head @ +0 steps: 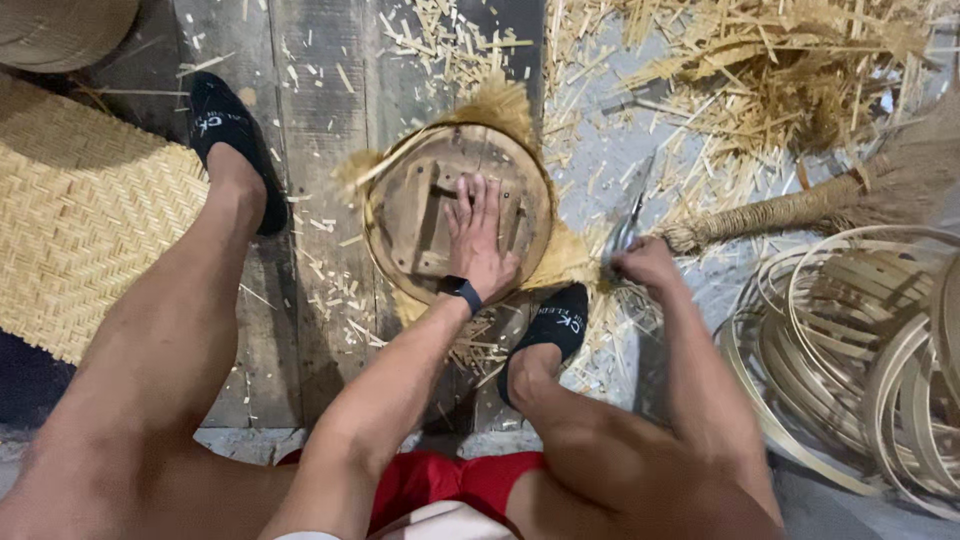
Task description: The person assembles round woven trays by placing a bamboo mat on a wooden block, fitting a circular frame around it, and trimming the excess mat with shears. The person repeats this process for multiple trays.
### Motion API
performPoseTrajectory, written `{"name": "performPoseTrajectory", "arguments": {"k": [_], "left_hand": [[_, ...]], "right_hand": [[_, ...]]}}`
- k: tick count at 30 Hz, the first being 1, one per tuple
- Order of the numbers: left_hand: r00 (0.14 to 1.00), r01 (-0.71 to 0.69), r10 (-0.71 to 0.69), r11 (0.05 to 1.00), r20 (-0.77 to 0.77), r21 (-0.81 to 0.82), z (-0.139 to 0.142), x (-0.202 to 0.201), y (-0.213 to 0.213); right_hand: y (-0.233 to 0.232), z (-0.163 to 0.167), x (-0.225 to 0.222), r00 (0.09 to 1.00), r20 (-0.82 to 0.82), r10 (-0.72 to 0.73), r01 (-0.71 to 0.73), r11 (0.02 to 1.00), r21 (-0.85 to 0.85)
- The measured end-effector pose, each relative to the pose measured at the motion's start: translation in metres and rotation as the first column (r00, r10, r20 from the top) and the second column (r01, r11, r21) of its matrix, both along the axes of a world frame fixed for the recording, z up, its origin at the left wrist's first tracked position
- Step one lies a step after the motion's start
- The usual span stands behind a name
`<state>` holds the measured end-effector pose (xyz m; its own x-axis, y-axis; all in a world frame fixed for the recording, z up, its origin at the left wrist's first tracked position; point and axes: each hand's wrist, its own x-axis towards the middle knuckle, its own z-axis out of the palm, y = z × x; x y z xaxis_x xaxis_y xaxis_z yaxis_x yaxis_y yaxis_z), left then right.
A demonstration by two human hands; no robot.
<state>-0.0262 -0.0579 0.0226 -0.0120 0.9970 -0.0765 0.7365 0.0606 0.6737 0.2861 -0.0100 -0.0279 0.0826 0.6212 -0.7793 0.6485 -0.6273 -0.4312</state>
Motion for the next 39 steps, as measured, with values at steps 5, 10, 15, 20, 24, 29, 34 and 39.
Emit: {"name": "performPoseTrajectory", "arguments": {"k": [5,10,15,20,24,29,34,39], "left_hand": [[0.994,0.113,-0.113,0.993,-0.011,-0.047,0.000,-0.013,-0.007],[0.995,0.095,-0.094,0.995,0.012,-0.014,-0.001,-0.009,-0.009],[0.995,0.098,-0.098,0.994,-0.008,-0.049,0.002,-0.009,-0.009],[0.986,0.168,-0.166,0.983,0.024,-0.073,0.006,-0.015,-0.013],[0.972,0.233,-0.235,0.968,-0.009,-0.095,0.007,-0.013,-0.016],[0.959,0.281,-0.284,0.956,-0.021,-0.089,0.012,-0.020,-0.017],[0.861,0.497,-0.508,0.853,-0.036,-0.161,0.022,-0.037,-0.020],[0.852,0.514,-0.522,0.845,-0.022,-0.144,0.023,-0.040,-0.015]], "right_hand": [[-0.024,0.037,0.013,0.950,-0.313,-0.014,0.027,0.999,0.039],[-0.034,0.064,-0.024,0.892,0.260,0.370,-0.449,0.794,0.410],[0.001,0.051,-0.059,0.797,0.416,0.438,-0.588,0.718,0.372],[-0.006,0.032,-0.049,0.725,0.564,0.396,-0.637,0.698,0.328],[-0.003,0.030,-0.048,0.801,0.523,0.291,-0.580,0.593,0.559],[0.016,0.015,-0.062,0.794,0.565,0.222,-0.595,0.471,0.651],[0.001,0.024,-0.022,0.720,0.593,0.359,-0.677,0.551,0.488],[0.022,0.030,-0.061,0.758,0.603,0.249,-0.647,0.402,0.648]]}}
